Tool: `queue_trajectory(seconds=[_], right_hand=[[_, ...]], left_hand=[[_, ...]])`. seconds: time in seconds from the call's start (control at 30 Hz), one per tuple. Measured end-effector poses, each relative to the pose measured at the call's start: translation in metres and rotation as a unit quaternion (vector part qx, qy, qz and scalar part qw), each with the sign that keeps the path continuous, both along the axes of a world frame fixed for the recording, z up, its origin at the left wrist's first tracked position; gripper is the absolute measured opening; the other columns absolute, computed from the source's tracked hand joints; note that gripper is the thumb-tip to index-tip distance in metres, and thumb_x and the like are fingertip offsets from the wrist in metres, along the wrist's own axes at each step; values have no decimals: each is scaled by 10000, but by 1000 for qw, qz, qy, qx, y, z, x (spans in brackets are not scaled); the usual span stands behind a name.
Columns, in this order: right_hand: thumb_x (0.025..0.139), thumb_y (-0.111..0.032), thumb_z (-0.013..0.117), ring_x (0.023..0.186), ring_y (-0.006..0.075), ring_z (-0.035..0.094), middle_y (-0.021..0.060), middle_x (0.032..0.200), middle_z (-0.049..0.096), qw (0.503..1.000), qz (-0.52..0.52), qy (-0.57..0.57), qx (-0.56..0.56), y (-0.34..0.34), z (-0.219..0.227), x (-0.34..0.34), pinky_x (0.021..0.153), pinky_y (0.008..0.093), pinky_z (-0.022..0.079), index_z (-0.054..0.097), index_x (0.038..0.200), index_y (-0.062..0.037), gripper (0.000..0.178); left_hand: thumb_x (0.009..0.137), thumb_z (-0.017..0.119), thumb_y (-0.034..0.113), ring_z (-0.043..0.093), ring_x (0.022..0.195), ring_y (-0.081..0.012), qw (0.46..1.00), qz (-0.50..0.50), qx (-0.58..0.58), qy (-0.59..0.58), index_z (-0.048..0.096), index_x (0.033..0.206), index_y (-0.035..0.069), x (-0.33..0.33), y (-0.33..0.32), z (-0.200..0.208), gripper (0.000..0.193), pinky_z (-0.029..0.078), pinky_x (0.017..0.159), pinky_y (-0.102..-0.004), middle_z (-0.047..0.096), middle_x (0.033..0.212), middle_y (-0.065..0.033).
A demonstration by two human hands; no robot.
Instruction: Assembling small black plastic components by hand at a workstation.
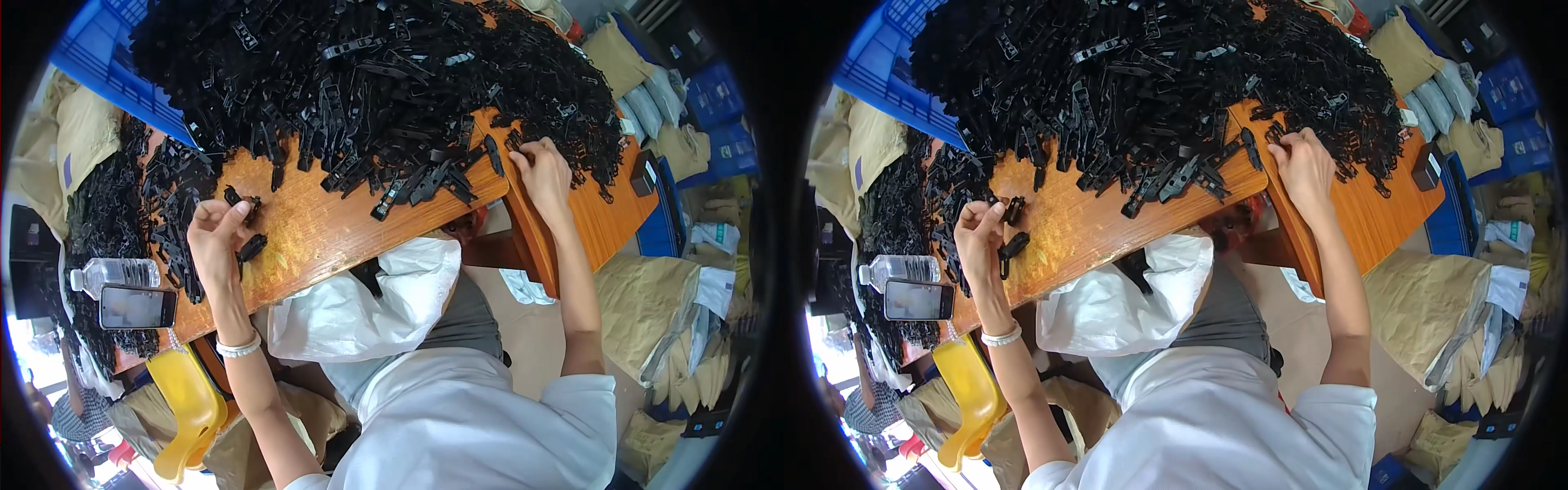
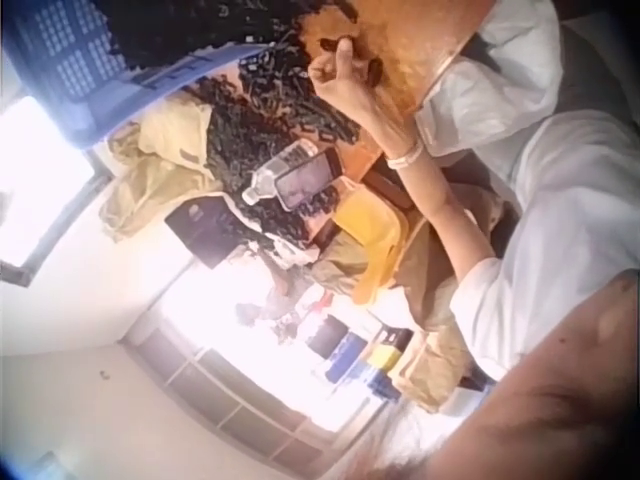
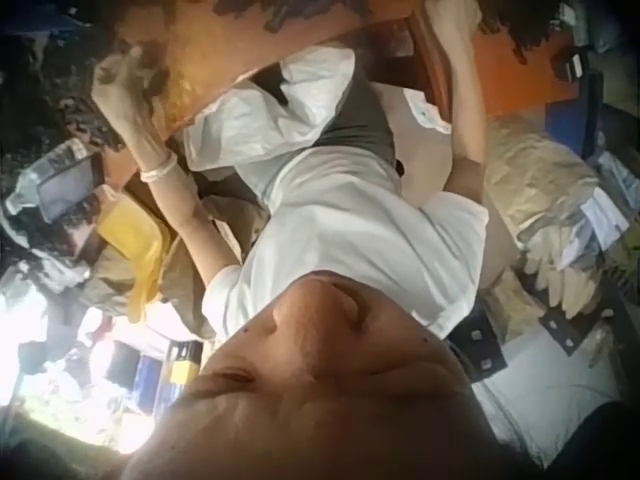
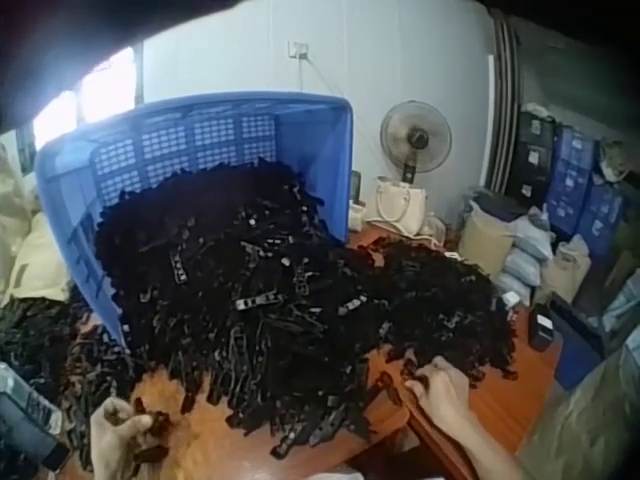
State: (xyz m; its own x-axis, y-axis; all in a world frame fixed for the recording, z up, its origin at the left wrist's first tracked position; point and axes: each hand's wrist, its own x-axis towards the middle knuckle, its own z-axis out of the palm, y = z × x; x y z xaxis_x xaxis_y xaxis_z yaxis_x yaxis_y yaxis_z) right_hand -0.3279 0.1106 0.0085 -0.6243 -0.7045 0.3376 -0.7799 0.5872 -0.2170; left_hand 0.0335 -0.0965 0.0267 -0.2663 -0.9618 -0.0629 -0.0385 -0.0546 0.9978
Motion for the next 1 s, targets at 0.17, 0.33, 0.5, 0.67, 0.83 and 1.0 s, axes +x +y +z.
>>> queue_trajectory(seconds=[0.17, 0.33, 0.5, 0.67, 0.83, 1.0], right_hand=[[735, -130, 649, 719, 307, 579, 126, 809, 560, 997, 15, 77, -11, -5, -11, -3, 605, 374, 449, 610, 786, 8, 152], [739, -72, 625, 718, 301, 584, 134, 832, 550, 997, 50, 58, -10, -14, -15, -8, 603, 371, 456, 598, 887, -2, 166], [753, -42, 600, 702, 309, 578, 150, 835, 532, 999, 46, 19, -16, -14, -9, -2, 613, 368, 466, 576, 1002, -6, 253], [723, 44, 605, 701, 199, 587, 99, 820, 530, 940, 130, -192, -252, -4, 14, 53, 609, 278, 478, 554, 991, 1, 276], [685, 63, 632, 799, 206, 586, 143, 939, 582, 824, 373, -327, -272, -6, 22, 129, 670, 269, 478, 609, 865, -5, 194], [656, -12, 662, 922, 254, 557, 186, 1065, 568, 794, 459, -317, -243, -14, 13, 145, 727, 319, 472, 658, 830, -21, 174]], left_hand=[[682, 660, -52, 457, 478, -44, 999, -20, 8, 29, 491, 1120, -50, -13, 26, 3, 470, 304, 368, -152, 567, 734, -35], [738, 579, -59, 555, 533, -110, 984, -145, 68, 76, 515, 1102, -74, -29, 53, 1, 370, 465, 468, -216, 593, 752, -72], [732, 585, -85, 558, 545, -117, 973, -187, 107, 80, 521, 1034, -97, -33, 70, -7, 309, 470, 442, -217, 567, 728, -65], [704, 643, -92, 616, 682, -118, 974, -151, 142, 94, 551, 959, -77, -48, 93, -17, 272, 496, 544, -204, 643, 802, -99], [702, 632, -129, 619, 837, -175, 958, -200, 117, 170, 539, 1010, -89, -58, 117, -13, 324, 515, 753, -249, 612, 963, -159], [692, 651, -118, 608, 856, -156, 961, -201, 83, 171, 552, 1009, -82, -51, 120, -6, 335, 504, 772, -249, 614, 958, -144]])
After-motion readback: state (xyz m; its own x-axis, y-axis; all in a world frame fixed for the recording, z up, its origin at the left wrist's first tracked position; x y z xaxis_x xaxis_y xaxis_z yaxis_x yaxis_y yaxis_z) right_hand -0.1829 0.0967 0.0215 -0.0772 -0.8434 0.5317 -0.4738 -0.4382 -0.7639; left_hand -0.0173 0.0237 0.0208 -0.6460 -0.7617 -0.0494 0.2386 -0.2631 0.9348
